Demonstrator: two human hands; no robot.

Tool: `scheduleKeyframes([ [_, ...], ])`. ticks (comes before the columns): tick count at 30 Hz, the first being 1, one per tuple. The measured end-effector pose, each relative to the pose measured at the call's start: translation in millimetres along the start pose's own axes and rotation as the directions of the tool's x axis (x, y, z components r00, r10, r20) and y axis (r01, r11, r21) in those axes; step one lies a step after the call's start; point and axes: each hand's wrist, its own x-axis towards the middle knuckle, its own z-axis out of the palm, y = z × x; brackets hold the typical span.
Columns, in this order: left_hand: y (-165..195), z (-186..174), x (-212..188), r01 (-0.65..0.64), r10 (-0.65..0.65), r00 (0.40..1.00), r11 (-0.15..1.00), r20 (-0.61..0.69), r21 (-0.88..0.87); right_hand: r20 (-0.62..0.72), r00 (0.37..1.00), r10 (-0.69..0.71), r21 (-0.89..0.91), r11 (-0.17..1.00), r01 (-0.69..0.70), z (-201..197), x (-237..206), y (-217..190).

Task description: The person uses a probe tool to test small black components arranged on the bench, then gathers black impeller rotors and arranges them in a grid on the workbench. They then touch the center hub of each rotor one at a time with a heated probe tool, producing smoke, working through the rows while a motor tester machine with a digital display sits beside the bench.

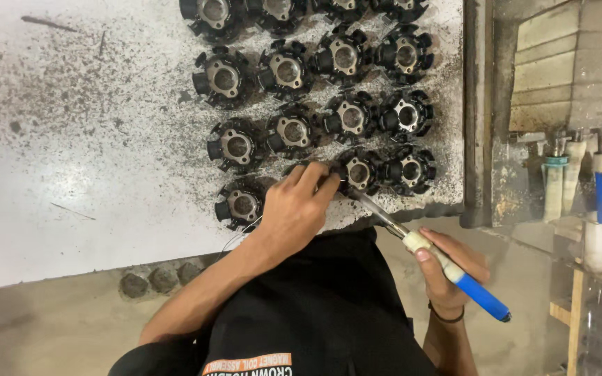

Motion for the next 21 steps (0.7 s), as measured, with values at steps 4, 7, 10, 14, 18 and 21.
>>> scheduleKeyframes([
  [4,-4.5,5.2,-5.3,-0.020,0.020,0.999,1.000,0.027,-0.013,0.008,0.998,0.059,0.055,0.997,-0.060,3.5,5.0,-8.6],
  [7,-4.1,7.8,-3.7,-0.029,0.029,0.999,0.999,0.027,-0.028,0.023,0.995,0.092,0.083,0.992,-0.094,8.9,12.3,-17.0],
  [10,-3.1,11.4,-1.3,-0.055,0.056,0.998,0.998,0.038,-0.028,0.006,0.992,0.129,0.127,0.984,-0.128,11.5,23.7,-32.2],
  [14,-3.7,16.8,-3.3,-0.062,0.065,0.996,0.997,0.062,-0.042,0.155,0.986,-0.059,-0.201,0.975,0.090,9.6,40.4,-57.4],
  [18,-1.3,23.7,-2.5,-0.047,0.052,0.995,0.997,0.082,-0.060,0.251,0.960,-0.125,-0.205,0.962,0.178,6.6,54.3,-65.4],
  [21,1.3,19.1,-3.3,-0.023,0.024,1.000,0.986,0.000,-0.168,0.274,0.958,-0.090,-0.148,0.980,0.134,-3.7,61.9,-57.3],
])
